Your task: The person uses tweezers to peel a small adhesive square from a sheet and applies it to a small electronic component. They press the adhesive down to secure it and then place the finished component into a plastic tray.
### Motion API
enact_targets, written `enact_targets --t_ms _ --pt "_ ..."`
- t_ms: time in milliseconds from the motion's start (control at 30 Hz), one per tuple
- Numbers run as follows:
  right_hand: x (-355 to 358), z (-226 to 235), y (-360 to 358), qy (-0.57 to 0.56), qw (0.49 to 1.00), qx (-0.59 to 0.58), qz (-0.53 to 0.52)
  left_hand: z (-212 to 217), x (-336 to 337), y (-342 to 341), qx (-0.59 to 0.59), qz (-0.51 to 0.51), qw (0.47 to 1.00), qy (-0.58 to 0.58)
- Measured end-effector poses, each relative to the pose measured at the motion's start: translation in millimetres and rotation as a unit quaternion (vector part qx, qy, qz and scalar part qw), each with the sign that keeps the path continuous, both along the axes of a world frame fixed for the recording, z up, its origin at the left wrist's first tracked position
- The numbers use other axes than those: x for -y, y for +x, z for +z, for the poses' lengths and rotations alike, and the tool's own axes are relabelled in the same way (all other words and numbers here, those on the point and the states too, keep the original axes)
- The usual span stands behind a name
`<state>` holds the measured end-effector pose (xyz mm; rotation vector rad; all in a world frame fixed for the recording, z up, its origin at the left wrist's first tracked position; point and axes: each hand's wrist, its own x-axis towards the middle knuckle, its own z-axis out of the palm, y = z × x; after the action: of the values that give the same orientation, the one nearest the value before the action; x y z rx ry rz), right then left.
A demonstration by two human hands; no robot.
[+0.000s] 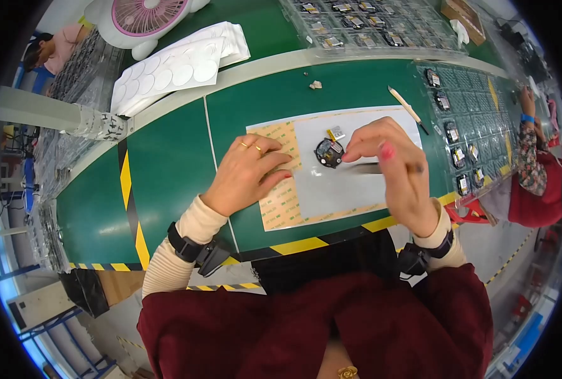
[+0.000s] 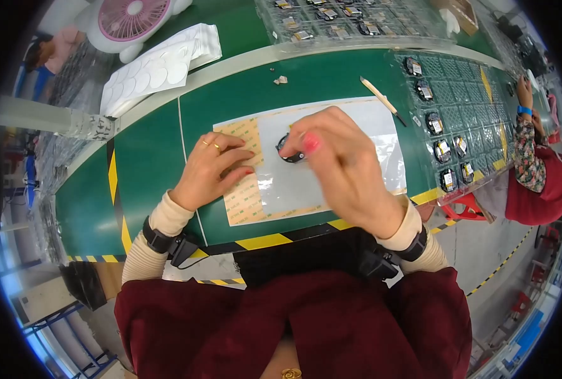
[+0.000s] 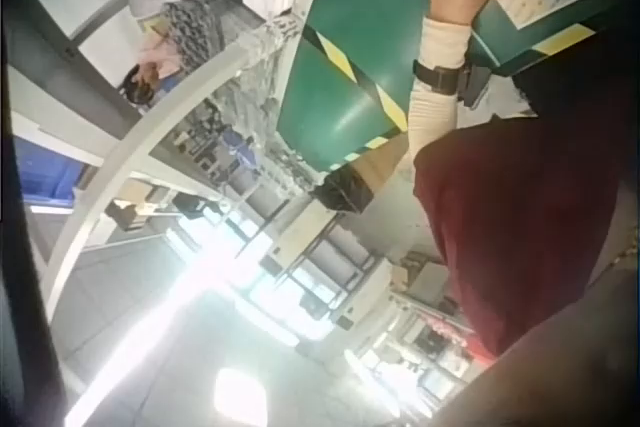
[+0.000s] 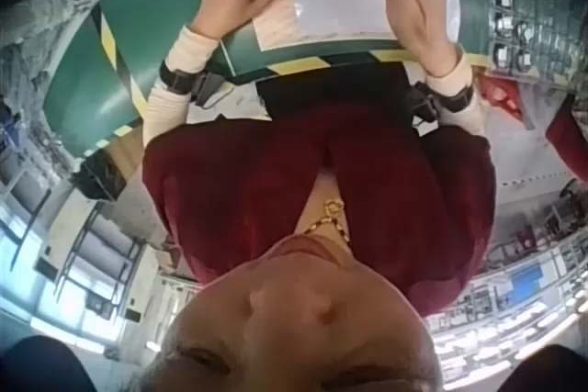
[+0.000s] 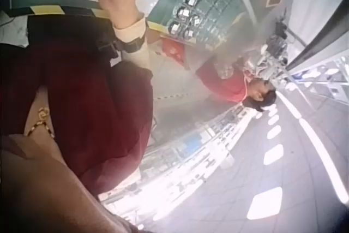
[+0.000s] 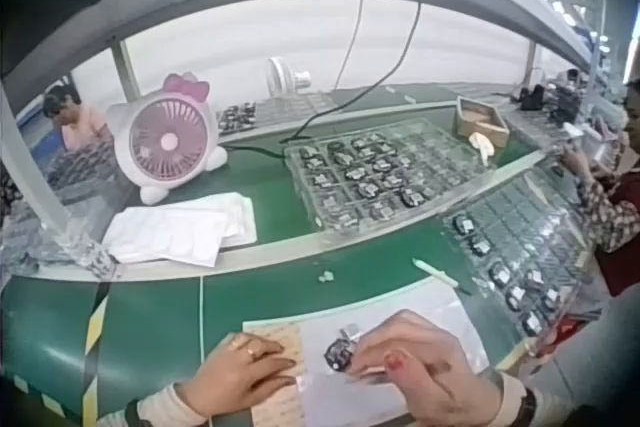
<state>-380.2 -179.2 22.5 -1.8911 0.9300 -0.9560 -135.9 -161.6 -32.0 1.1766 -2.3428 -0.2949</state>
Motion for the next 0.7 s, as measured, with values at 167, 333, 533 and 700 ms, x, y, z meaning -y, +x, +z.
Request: enact_targets --t_ms 167,333,533,700 --pt "-3 -37 4 0.250 0.957 0.145 -0.016 -5 6 -1 -0.036 -0.015 0.999 -0.007" --pt "-2 -47 7 0.278 0.944 0.166 -0.071 -7 6 2 -0.030 -0.010 0.999 0.009" --pt "2 -54 11 0.284 0.946 0.156 -0.037 -5 8 1 -0.023 -0.008 1.000 0.004" --pt "4 -52 4 0.334 0.916 0.221 -0.039 -6 7 0 -0.016 -0.009 1.000 0.003"
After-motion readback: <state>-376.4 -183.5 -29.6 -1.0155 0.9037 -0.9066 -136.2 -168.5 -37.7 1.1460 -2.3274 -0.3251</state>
